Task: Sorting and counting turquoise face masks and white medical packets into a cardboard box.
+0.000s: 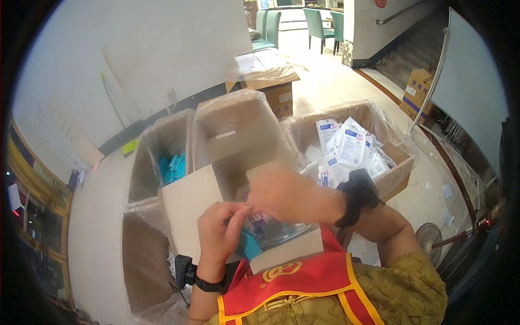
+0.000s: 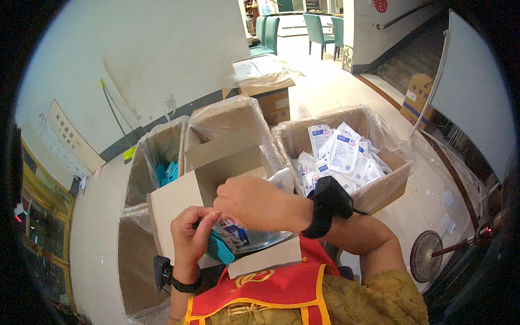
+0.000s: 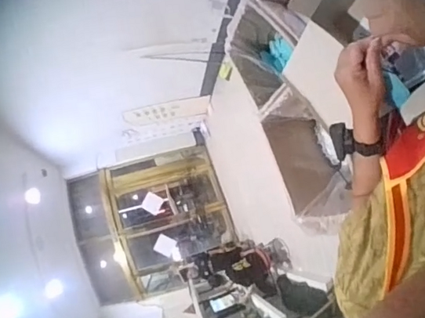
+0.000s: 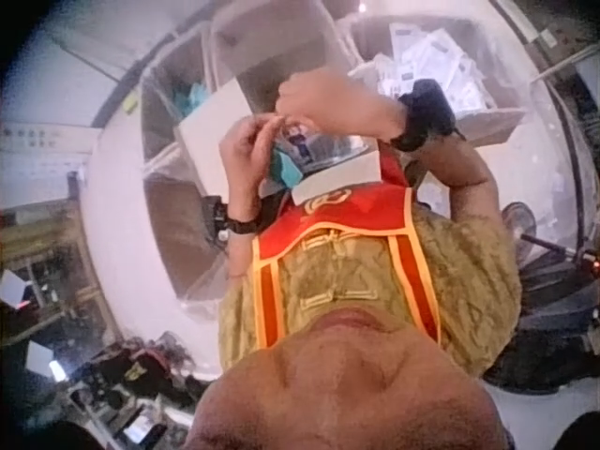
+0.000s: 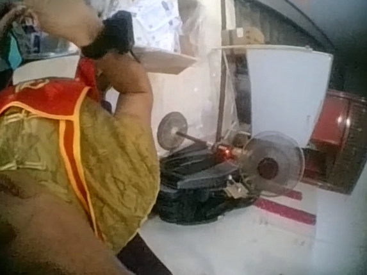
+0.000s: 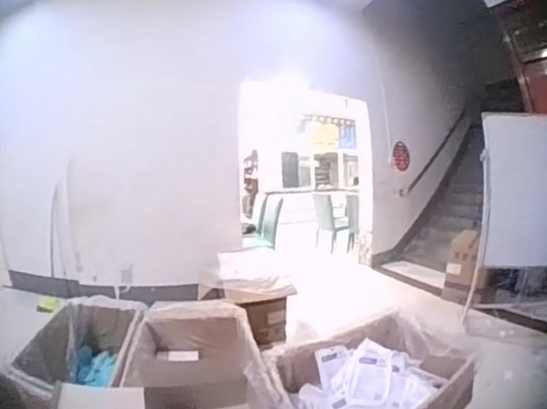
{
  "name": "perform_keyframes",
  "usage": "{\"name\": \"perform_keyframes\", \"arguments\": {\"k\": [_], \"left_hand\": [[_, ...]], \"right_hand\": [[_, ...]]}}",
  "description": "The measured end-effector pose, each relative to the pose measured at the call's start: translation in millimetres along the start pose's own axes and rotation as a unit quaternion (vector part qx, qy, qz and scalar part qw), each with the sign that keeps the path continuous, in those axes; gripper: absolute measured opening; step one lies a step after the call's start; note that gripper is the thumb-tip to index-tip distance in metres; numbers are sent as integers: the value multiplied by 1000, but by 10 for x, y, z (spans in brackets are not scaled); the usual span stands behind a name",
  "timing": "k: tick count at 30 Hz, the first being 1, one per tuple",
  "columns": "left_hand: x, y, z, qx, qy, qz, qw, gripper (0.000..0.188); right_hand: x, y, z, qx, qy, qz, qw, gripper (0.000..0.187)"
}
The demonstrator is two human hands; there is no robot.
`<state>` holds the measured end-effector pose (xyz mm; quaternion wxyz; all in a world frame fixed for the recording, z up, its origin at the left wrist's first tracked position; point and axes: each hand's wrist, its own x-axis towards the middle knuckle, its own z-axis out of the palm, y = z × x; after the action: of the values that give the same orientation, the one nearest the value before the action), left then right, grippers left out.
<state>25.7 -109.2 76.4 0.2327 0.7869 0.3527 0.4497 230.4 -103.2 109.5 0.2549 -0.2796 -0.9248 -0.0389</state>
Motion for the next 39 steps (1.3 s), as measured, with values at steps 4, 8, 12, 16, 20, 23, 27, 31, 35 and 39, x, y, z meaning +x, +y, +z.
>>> {"name": "perform_keyframes", "arguments": {"k": [4, 8, 12, 16, 20, 23, 27, 31, 35, 39], "left_hand": [[-64, -61, 9, -147, 23, -148, 978, 11], [-77, -66, 8, -311, 19, -237, 920, 13], [-104, -96, 67, -299, 29, -250, 921, 14], [-71, -330, 75, -280, 87, -257, 921, 14], [-25, -298, -113, -288, 69, -243, 924, 9], [-59, -367, -198, -212, 36, -194, 957, 16], [-30, -142, -252, -42, 79, -146, 985, 46], [21, 80, -257, -4, -28, -16, 999, 38], [44, 187, -210, -43, -125, -44, 990, 14], [2, 183, -154, -69, -58, -89, 992, 7]], "right_hand": [[19, -127, -30, 25, 43, -10, 999, 12], [34, -245, -23, -31, 52, -35, 998, 16], [26, -384, -51, -124, 30, -73, 989, 10], [-16, -525, 4, -75, 27, -109, 991, 10], [-7, -540, -132, -66, 62, -91, 992, 7], [-32, -270, -217, -99, 74, -24, 992, 10], [-51, -245, -286, -87, 92, -10, 992, 9], [-59, -293, -275, -26, 36, -13, 999, 8], [-90, -270, -266, -4, 46, -13, 999, 11], [-121, -232, -265, 4, 29, -3, 1000, 12]]}}
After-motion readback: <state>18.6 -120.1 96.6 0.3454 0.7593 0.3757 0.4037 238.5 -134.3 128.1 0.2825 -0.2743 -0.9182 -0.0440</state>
